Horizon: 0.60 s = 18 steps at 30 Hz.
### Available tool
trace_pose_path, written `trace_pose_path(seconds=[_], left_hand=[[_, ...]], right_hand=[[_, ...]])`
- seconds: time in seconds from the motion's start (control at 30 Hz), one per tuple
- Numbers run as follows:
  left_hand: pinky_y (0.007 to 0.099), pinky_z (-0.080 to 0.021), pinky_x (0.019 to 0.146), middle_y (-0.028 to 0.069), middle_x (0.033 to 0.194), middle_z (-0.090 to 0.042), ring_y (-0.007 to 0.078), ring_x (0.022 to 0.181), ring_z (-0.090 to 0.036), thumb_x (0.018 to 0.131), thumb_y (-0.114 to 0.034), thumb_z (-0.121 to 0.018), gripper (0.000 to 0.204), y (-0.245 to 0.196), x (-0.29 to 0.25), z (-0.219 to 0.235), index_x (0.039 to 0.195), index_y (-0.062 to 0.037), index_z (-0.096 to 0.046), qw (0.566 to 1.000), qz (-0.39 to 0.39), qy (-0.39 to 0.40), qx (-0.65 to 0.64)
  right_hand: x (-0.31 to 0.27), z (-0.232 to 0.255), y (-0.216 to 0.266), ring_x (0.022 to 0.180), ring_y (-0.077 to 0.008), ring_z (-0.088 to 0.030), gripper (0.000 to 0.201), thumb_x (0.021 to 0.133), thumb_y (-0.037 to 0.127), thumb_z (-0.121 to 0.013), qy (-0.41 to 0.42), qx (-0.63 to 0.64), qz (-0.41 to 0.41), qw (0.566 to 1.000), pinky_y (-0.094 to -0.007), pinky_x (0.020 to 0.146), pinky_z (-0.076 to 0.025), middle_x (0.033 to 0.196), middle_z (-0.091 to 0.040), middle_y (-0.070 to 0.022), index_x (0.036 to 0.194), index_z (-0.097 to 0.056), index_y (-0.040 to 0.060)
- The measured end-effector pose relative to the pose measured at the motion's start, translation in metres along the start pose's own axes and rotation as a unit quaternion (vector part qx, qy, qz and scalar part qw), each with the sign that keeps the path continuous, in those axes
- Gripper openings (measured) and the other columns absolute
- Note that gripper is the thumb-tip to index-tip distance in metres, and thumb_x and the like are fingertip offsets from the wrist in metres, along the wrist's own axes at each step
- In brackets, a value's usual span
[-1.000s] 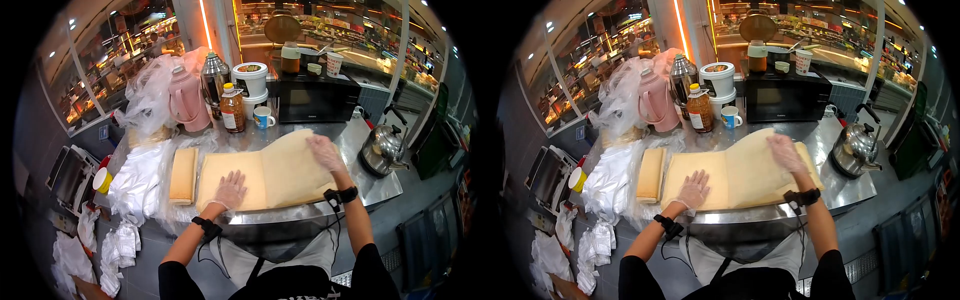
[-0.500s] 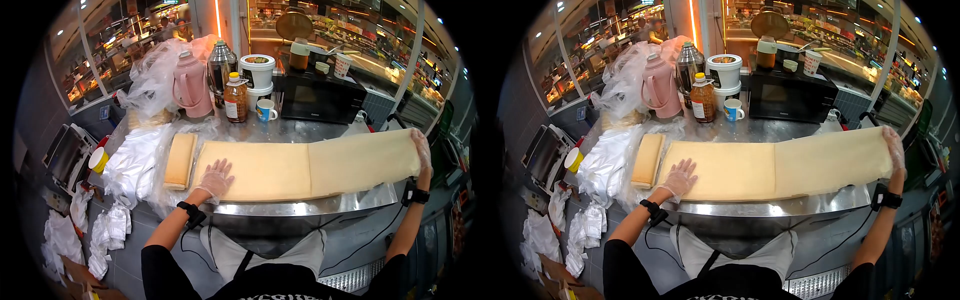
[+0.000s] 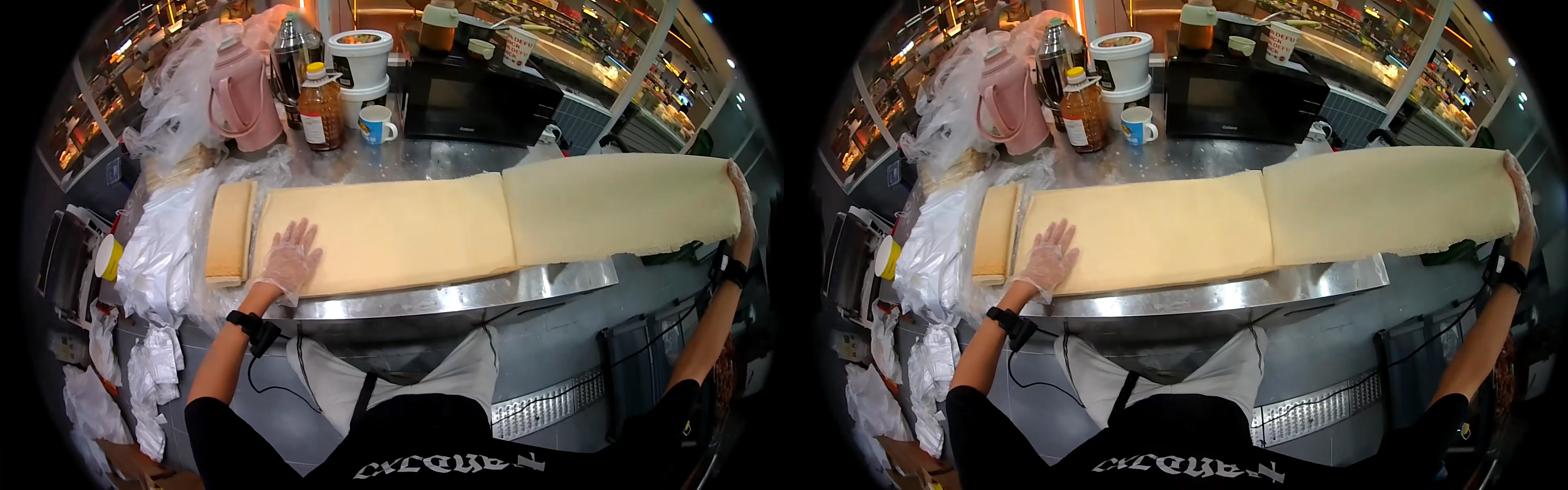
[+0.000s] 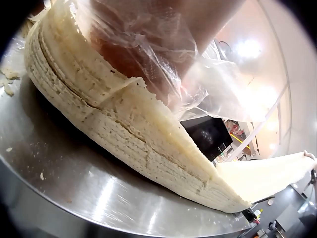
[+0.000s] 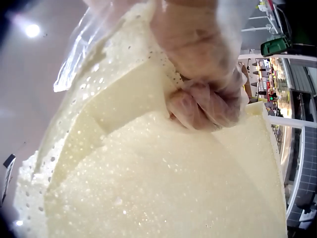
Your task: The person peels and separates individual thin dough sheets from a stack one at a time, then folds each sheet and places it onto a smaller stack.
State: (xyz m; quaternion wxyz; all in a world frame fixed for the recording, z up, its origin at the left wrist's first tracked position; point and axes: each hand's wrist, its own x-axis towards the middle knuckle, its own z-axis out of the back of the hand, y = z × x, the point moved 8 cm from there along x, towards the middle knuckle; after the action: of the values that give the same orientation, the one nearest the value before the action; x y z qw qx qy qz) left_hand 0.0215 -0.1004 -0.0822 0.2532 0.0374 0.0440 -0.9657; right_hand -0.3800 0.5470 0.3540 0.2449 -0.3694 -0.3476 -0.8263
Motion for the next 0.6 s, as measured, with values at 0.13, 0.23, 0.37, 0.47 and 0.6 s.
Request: trace_pose_path(seconds=[0.13, 0.23, 0.37, 0.47, 0.6], left_hand=[[0.0511, -0.014, 0.121, 0.0127, 0.164, -0.02, 0.0331, 0.151, -0.017, 0.102, -0.045, -0.036, 0.064, 0.0, 0.0, -0.002, 0.155, -0.0101, -0.03, 1.0, -0.001, 0.001, -0.005], [0.0511, -0.014, 0.122, 0.012, 0.164, -0.019, 0.0332, 0.151, -0.016, 0.102, -0.043, -0.037, 0.063, -0.004, -0.003, 0.004, 0.155, -0.0099, -0.031, 1.0, 0.003, 0.004, -0.013], [0.0509, -0.013, 0.122, 0.0138, 0.164, -0.018, 0.0341, 0.151, -0.015, 0.102, -0.044, -0.037, 0.064, -0.002, 0.002, 0.0, 0.154, -0.0074, -0.031, 0.999, -0.004, 0.026, -0.025], [0.0476, -0.014, 0.122, 0.0166, 0.162, -0.024, 0.0357, 0.15, -0.018, 0.102, -0.047, -0.037, 0.067, 0.004, 0.008, 0.001, 0.153, -0.0047, -0.032, 0.994, -0.025, 0.038, -0.103], [0.0424, -0.022, 0.12, 0.0185, 0.155, -0.037, 0.0358, 0.145, -0.031, 0.103, -0.054, -0.036, 0.07, -0.001, -0.001, 0.021, 0.148, -0.0001, -0.038, 0.946, 0.005, 0.033, -0.322]], right_hand=[[-0.01, 0.058, 0.067, 0.121, -0.0318, -0.06, 0.05, 0.09, -0.001, -0.043, -0.047, -0.249, 0.207, 0.945, -0.0416, 0.106, -0.046, 0.133, -0.063, -0.0148, 0.135, -0.061, 0.0128], [0.017, 0.069, 0.097, 0.117, -0.0302, -0.061, 0.039, 0.097, 0.019, -0.052, -0.04, -0.056, 0.197, 0.978, -0.0425, 0.1, -0.049, 0.132, -0.061, -0.0197, 0.13, -0.062, 0.0], [0.043, 0.042, 0.151, 0.109, -0.0308, -0.062, 0.038, 0.095, 0.024, -0.055, -0.037, 0.051, 0.184, 0.981, -0.0432, 0.094, -0.051, 0.125, -0.062, -0.0215, 0.121, -0.064, -0.003], [0.039, -0.019, 0.212, 0.104, -0.0319, -0.064, 0.034, 0.091, 0.022, -0.056, 0.001, 0.07, 0.206, 0.976, -0.0435, 0.089, -0.052, 0.118, -0.064, -0.0217, 0.113, -0.066, -0.0018], [-0.007, -0.144, 0.315, 0.096, -0.0334, -0.066, 0.03, 0.086, 0.02, -0.056, 0.112, 0.101, 0.272, 0.95, -0.044, 0.083, -0.054, 0.108, -0.066, -0.022, 0.103, -0.069, -0.0001]])
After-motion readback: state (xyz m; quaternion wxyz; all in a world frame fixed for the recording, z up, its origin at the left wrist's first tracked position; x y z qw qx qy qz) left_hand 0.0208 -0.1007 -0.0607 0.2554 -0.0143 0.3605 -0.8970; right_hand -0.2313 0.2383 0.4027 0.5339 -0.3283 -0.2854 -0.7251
